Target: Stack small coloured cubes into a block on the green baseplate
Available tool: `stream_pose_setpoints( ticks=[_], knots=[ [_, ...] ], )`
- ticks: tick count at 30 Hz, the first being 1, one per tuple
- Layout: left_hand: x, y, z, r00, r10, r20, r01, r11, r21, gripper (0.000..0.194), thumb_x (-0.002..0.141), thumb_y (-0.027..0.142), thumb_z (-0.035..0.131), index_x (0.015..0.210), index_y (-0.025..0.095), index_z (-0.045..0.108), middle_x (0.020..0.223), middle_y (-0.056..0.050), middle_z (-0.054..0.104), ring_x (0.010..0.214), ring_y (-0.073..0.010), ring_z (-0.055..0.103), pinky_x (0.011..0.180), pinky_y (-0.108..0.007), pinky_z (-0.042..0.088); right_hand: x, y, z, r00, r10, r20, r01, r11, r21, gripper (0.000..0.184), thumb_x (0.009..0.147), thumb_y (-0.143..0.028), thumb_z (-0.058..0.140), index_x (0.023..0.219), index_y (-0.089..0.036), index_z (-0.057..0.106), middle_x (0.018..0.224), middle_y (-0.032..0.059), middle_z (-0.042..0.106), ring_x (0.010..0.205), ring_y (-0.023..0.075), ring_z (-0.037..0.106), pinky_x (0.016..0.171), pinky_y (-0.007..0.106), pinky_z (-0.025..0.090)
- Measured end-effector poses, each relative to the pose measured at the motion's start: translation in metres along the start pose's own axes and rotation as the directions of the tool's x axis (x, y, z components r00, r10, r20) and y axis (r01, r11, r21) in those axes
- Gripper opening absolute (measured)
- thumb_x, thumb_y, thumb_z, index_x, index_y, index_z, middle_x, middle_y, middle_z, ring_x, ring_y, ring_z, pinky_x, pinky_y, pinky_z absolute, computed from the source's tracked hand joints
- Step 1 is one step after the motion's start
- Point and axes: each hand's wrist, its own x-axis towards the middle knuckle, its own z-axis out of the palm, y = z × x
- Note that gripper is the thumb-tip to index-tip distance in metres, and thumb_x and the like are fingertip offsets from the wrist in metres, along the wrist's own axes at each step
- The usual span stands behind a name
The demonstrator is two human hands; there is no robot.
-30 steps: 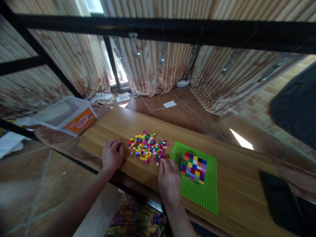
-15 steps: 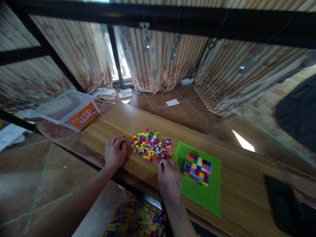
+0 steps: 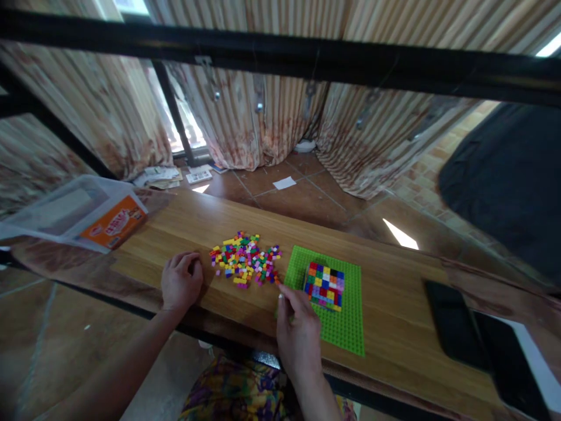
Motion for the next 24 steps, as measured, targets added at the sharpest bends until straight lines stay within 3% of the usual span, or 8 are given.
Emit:
stream_pose_setpoints(
  ticks=[7, 11, 15, 24],
  knots=[
    [0.002, -0.003, 0.001, 1.000, 0.012, -0.002, -0.012, 1.000, 0.004, 0.024, 0.087, 0.027, 0.047, 0.093, 0.018, 0.068, 0.100, -0.012, 0.068, 0.096, -0.0276, 0.059, 0.090, -0.043, 0.046, -0.006, 0.031, -0.048, 0.967, 0.059, -0.246, -0.091, 0.989, -0.120, 0.024, 0.090, -0.037, 0.054, 0.096, -0.020, 0.071, 0.094, 0.0069, 0.074, 0.079, 0.0179, 0.070, 0.072, 0.029, 0.053],
    [0.003, -0.003, 0.000, 1.000, 0.027, 0.009, -0.028, 0.999, 0.021, 0.025, 0.087, 0.029, 0.046, 0.093, 0.018, 0.068, 0.100, -0.012, 0.068, 0.095, -0.0282, 0.059, 0.090, -0.043, 0.046, 0.000, 0.051, -0.063, 0.946, 0.064, -0.317, -0.140, 0.965, -0.222, 0.026, 0.090, -0.039, 0.055, 0.097, -0.019, 0.070, 0.091, 0.0074, 0.075, 0.076, 0.0187, 0.070, 0.068, 0.029, 0.052],
    [0.004, -0.004, 0.000, 0.999, 0.029, 0.015, -0.029, 1.000, 0.002, 0.024, 0.085, 0.027, 0.047, 0.093, 0.018, 0.068, 0.099, -0.013, 0.067, 0.096, -0.0282, 0.059, 0.092, -0.044, 0.045, 0.010, 0.057, -0.062, 0.940, 0.042, -0.338, -0.142, 0.950, -0.276, 0.028, 0.092, -0.039, 0.051, 0.095, -0.018, 0.070, 0.091, 0.0082, 0.074, 0.076, 0.0192, 0.068, 0.070, 0.030, 0.050],
    [0.004, -0.005, 0.001, 0.999, 0.036, 0.025, -0.038, 0.995, 0.089, 0.029, 0.086, 0.027, 0.047, 0.096, 0.014, 0.070, 0.100, -0.013, 0.069, 0.095, -0.0277, 0.060, 0.091, -0.040, 0.047, 0.021, 0.060, -0.045, 0.908, -0.196, -0.371, -0.010, 0.873, -0.487, 0.020, 0.092, -0.028, 0.054, 0.086, -0.016, 0.069, 0.085, 0.0083, 0.073, 0.077, 0.0204, 0.060, 0.077, 0.034, 0.044]
  ],
)
